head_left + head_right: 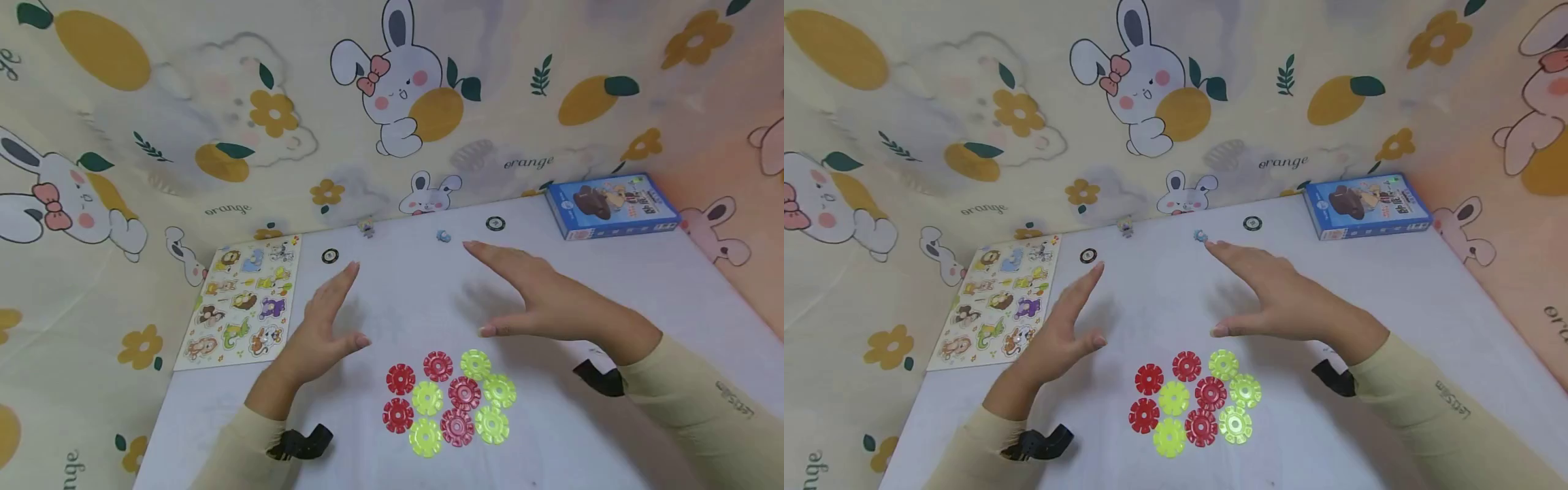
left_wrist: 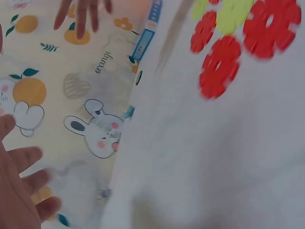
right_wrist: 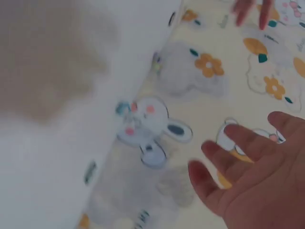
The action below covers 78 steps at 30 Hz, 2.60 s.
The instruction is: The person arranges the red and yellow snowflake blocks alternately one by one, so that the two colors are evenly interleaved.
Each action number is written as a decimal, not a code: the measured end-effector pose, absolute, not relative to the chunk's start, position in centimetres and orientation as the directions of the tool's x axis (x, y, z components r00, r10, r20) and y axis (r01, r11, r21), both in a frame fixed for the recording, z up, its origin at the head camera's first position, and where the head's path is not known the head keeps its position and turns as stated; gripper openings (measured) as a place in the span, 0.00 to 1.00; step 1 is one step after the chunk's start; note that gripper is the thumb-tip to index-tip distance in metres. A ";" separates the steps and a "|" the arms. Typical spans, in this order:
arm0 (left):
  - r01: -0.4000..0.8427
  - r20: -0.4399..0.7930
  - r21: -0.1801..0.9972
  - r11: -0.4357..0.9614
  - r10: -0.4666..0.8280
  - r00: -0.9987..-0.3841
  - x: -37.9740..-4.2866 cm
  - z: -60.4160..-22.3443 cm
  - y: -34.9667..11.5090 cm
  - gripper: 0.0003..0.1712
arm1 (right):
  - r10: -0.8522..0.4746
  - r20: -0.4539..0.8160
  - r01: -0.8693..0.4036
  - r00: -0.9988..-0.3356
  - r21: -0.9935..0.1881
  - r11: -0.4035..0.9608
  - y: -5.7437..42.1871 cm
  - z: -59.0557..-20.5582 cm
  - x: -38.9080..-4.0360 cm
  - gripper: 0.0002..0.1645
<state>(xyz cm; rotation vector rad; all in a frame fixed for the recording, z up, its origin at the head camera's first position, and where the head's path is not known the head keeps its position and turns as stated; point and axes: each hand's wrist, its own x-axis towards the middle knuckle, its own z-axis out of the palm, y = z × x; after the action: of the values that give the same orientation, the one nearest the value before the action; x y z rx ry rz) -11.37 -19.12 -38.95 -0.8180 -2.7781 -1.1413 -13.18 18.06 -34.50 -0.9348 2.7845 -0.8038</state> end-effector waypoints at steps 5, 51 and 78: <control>0.386 0.219 0.855 0.346 0.433 -0.874 -11.0 -42.7 -18.3 0.57 | -0.600 0.031 -0.434 -0.799 -0.721 0.540 16.8 -37.0 -12.6 0.64; -0.039 0.218 0.596 0.802 -0.208 -0.953 -16.9 -48.0 -21.4 0.29 | -0.436 -0.212 -0.072 -0.875 -0.832 0.549 8.0 -42.6 -18.9 0.16; 0.155 0.168 0.262 0.952 0.112 -0.979 -13.8 -49.2 -20.9 0.40 | -0.684 -0.217 -0.653 -0.696 -0.205 0.729 1.4 -43.9 -20.8 0.38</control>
<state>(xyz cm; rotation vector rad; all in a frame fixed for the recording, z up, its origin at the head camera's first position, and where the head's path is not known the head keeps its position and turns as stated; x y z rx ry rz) -13.83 -20.86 -49.22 -0.2032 -2.9536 -0.4151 -20.78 1.44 -43.86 -1.0505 2.6554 -0.1620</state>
